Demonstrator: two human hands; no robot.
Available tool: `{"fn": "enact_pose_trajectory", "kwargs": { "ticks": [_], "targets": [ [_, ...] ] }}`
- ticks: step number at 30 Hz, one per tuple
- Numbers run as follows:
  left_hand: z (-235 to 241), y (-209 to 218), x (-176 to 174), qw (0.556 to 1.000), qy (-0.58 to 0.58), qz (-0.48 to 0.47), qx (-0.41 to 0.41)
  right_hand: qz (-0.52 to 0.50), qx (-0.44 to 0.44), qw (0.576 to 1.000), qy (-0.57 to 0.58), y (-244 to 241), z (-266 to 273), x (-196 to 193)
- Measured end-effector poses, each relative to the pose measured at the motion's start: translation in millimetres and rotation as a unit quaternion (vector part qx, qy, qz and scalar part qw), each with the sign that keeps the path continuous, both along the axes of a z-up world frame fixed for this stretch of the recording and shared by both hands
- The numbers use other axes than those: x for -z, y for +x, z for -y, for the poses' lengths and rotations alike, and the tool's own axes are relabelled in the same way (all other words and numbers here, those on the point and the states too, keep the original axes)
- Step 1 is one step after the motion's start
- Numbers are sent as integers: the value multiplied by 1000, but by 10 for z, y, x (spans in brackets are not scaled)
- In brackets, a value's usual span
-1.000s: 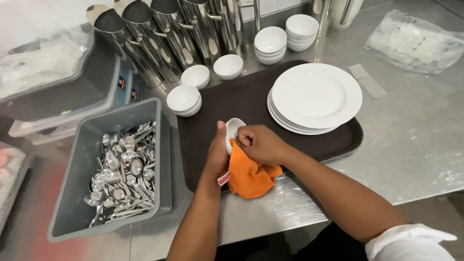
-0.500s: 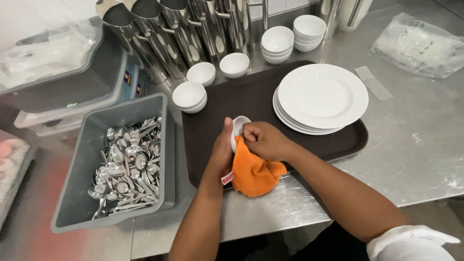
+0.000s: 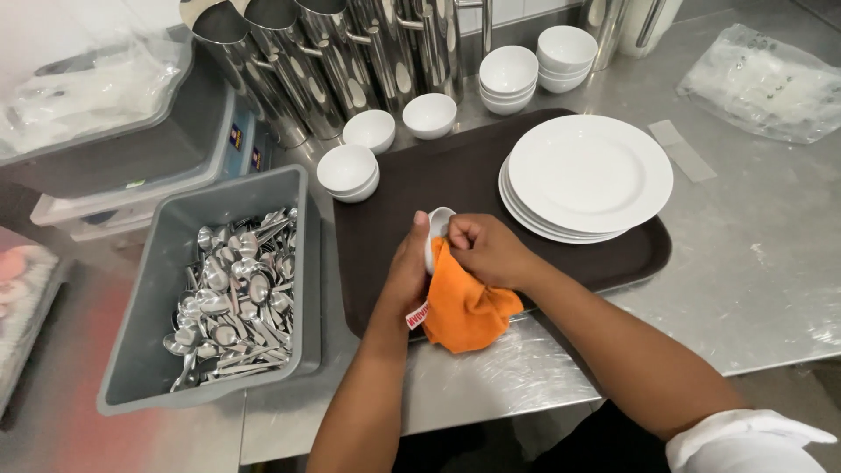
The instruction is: The person wipes small white bowls with an orange cloth on a dark tray. They dry the exterior and interior of each bowl, then place it on a stack. The person repeats this process for several bowls.
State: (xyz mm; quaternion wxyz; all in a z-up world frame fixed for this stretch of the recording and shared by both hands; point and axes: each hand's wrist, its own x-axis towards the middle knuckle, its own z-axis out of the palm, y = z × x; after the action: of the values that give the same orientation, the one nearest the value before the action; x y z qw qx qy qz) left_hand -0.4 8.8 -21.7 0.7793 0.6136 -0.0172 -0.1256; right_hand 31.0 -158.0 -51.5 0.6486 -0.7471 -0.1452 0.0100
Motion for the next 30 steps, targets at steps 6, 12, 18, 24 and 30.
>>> {"fn": "enact_pose_trajectory", "kwargs": {
  "ticks": [6,12,18,24,30],
  "targets": [
    [-14,-59,-337,989,144,18,28,199,112,966,-120,-80,-125,-140],
    [79,-76,-377,998,30,48,31,48,15,972,-231,-96,-107,-244],
    [7,144,131,998,21,60,13,-241,-83,915,314,117,-61,369],
    [233,-5,-170,969,-163,-152,-104,-103,-3,880,464,130,253,-54],
    [90,103,-91,947,-272,-150,-85,75,236,943,222,-126,121,-525]
  ]
}}
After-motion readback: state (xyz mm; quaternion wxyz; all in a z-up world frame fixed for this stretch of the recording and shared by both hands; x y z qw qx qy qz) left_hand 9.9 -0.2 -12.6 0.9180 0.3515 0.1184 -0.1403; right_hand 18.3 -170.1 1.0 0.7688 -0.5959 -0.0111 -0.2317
